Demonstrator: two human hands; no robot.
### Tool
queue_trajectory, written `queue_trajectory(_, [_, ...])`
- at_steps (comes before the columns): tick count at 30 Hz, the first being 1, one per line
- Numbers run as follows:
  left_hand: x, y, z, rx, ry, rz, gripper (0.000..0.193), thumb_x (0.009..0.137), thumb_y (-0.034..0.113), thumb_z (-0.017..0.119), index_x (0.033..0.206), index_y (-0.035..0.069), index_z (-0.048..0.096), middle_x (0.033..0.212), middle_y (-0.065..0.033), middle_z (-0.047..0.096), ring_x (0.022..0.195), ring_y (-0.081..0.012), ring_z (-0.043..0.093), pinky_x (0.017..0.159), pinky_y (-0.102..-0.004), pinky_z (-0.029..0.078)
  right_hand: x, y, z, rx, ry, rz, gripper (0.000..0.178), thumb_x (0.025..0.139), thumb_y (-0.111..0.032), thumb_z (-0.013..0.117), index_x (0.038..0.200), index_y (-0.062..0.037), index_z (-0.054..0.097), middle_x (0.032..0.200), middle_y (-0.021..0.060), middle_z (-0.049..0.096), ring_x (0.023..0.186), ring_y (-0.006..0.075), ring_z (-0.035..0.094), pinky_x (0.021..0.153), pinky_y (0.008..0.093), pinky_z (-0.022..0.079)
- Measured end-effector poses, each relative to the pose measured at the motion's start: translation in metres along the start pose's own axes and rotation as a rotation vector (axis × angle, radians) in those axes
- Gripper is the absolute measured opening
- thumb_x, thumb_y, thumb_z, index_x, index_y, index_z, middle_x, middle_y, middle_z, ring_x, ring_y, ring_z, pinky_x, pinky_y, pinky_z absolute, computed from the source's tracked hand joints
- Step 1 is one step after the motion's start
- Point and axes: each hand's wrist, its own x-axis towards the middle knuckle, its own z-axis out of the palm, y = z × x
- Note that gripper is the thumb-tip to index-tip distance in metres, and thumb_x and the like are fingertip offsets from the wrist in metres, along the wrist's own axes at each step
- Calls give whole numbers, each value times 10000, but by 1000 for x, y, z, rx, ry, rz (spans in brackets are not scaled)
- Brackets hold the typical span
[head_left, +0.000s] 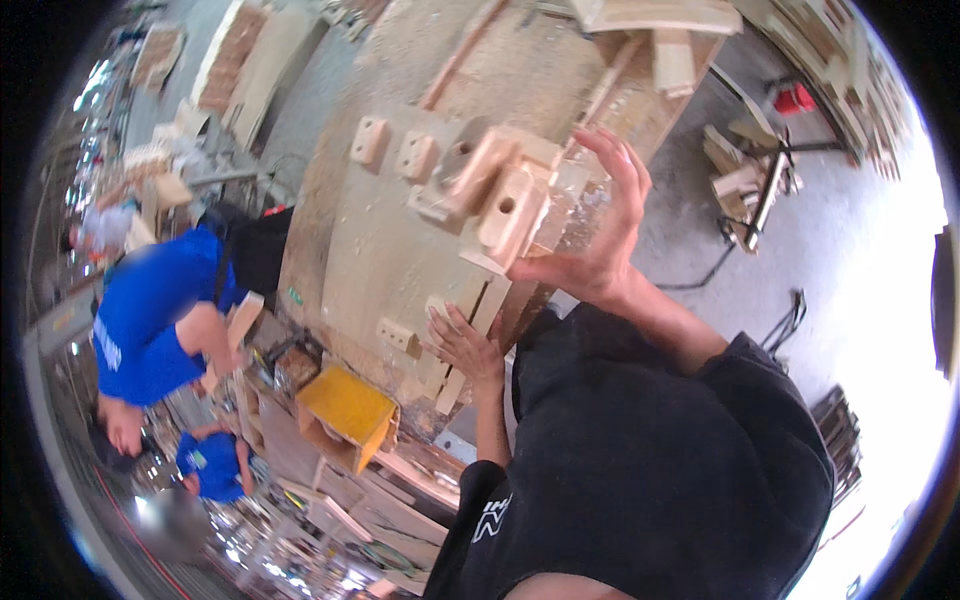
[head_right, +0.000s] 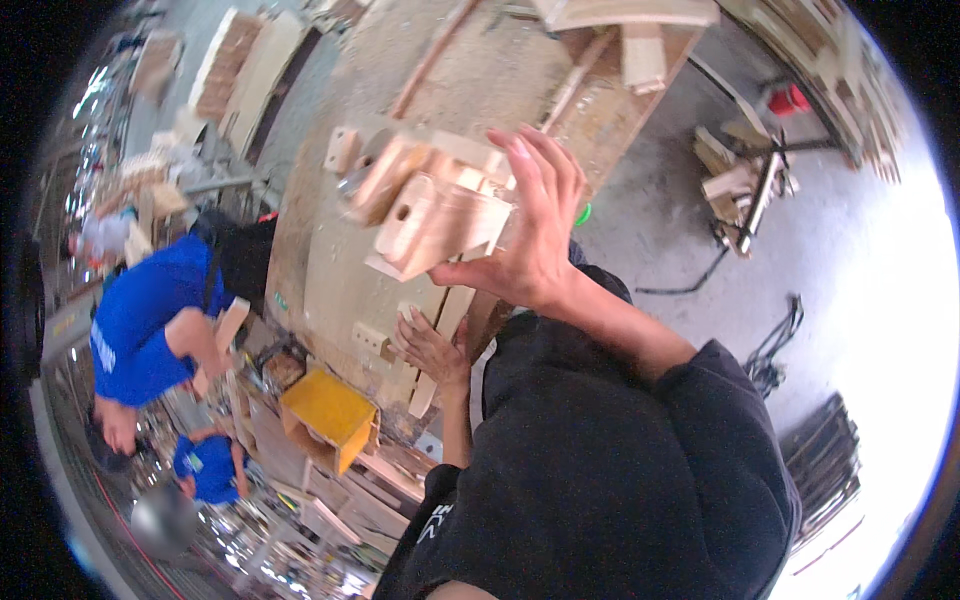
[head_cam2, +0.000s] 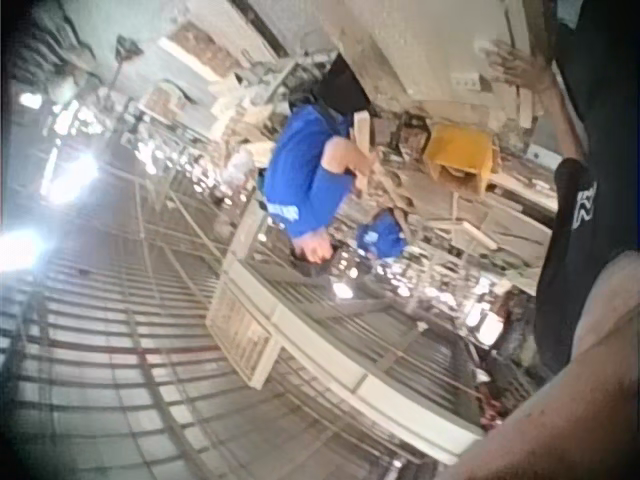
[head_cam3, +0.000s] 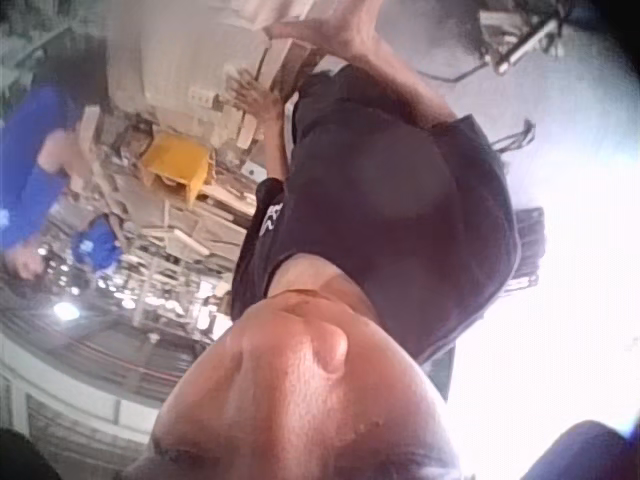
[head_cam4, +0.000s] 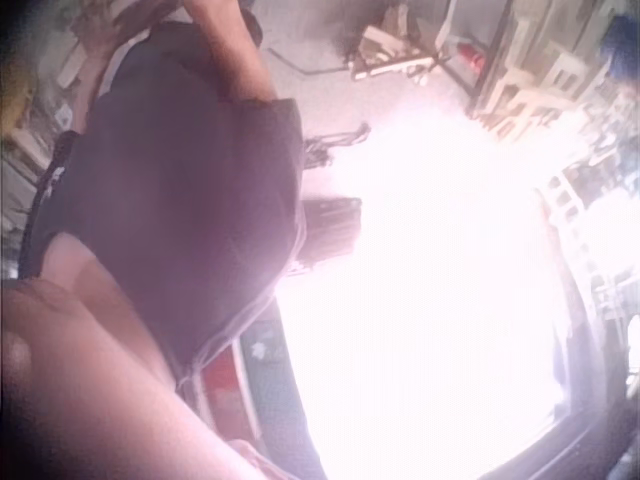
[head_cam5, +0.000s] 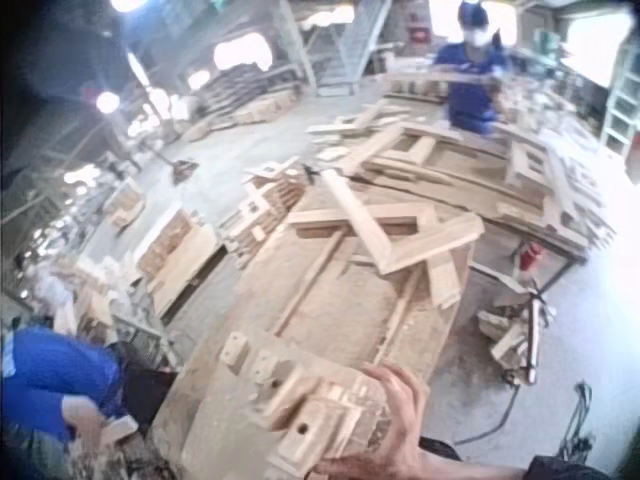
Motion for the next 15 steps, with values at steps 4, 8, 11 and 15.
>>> queue_trajectory(4, [20,22,-3,12,-67,65,902,878,683,529,1486,48,326,1422,-232,413,1312,-421,399,1106,-624,247,7,16,-5,130,-27,103,1350,386,-371,953,1485,-33,246,1341,137,524,1264,404,412,1046,546,304])
queue_trajectory(8, [15,14,3,-48,-86,65,931,874,690,529,1489,28,306,1306,-239,490,1206,-438,468,1045,-584,320,-1,19,5,274,-51,170,1357,427,-338,938,1513,-42,179,1362,151,499,1268,408,404,1056,556,296])
queue_trajectory(11, [14,12,6,-19,-40,98,930,879,692,522,1482,16,310,1258,-237,509,1166,-436,487,1023,-572,339,-7,19,-1,254,-98,246,1342,444,-340,937,1512,-44,181,1373,153,489,1284,415,389,1067,566,286])
queue_trajectory(15, [16,9,8,-9,-11,127,934,878,702,516,1473,8,326,1253,-238,511,1137,-444,498,977,-566,368,-23,27,4,256,-207,355,1366,435,-372,942,1512,-34,173,1382,149,480,1292,413,378,1077,562,286])
